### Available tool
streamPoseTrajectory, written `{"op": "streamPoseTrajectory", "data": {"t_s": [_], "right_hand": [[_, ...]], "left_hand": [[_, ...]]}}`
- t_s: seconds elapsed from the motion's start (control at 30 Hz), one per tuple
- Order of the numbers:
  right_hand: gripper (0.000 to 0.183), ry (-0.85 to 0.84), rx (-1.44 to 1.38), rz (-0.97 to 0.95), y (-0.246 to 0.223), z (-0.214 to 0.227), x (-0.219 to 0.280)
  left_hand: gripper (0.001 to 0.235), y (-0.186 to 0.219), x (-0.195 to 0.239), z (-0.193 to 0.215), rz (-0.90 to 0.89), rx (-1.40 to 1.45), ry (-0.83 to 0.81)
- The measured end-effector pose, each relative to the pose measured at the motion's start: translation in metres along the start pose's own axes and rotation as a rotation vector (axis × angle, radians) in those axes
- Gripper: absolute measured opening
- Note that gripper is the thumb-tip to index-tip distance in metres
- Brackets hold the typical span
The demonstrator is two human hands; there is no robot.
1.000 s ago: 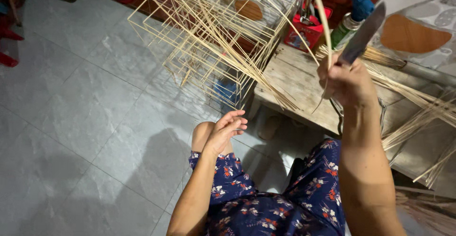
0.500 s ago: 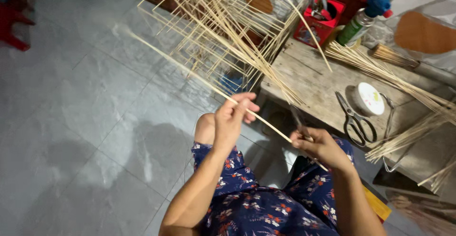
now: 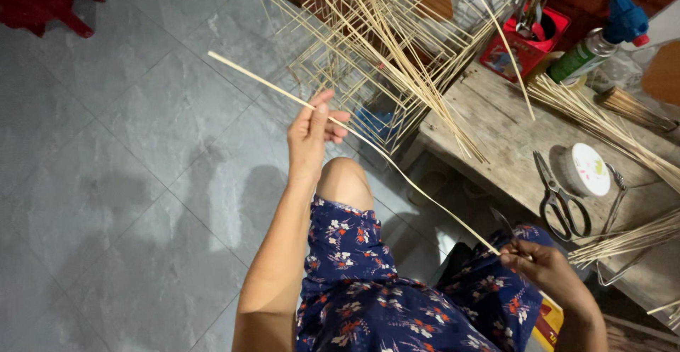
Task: The person sits on the floor and uses a knife to sharpen the ends of thin wooden sticks. They repeatedly pick up sticks, shave the ends to a point, and place the finished sticks into a nearby wire rack.
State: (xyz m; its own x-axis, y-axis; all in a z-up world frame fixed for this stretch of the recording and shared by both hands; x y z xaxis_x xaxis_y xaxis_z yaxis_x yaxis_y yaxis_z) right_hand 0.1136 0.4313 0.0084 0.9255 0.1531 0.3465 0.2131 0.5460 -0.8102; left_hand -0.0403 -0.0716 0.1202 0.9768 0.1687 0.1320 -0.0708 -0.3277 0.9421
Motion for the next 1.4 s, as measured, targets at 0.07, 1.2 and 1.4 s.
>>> {"op": "streamPoseTrajectory", "data": {"t_s": [0.07,1.2,1.4], "right_hand": [[0.02,-0.004,-0.19,0.039,0.004,-0.008,-0.003],[0.045,0.35,-0.535,0.133,-0.026,-0.07,-0.035],[0.036,0.248,-0.78,0.487,-0.064,-0.063,-0.006]], "left_hand": [[0.029,-0.006,0.004,0.002,-0.128,-0.602,0.16],[0.027,-0.029,0.145,-0.142,-0.752,-0.693,-0.448],[0.029,0.004,0.155,-0.149,-0.658,-0.631,-0.482]]}}
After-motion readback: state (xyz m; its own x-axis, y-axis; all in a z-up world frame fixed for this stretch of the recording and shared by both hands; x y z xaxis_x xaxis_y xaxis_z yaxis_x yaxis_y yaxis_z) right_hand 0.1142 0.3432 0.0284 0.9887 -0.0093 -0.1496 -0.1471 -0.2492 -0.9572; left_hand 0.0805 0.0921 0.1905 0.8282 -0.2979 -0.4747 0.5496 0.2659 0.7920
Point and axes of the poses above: each hand's wrist, its own x-axis away from the middle knuckle, its own z-axis out of the back of the hand, y = z × x, the point moved 3 cm from there along -x, towards the middle knuckle, and after that the axes turned 12 degrees about z, right-handed, at the moved point
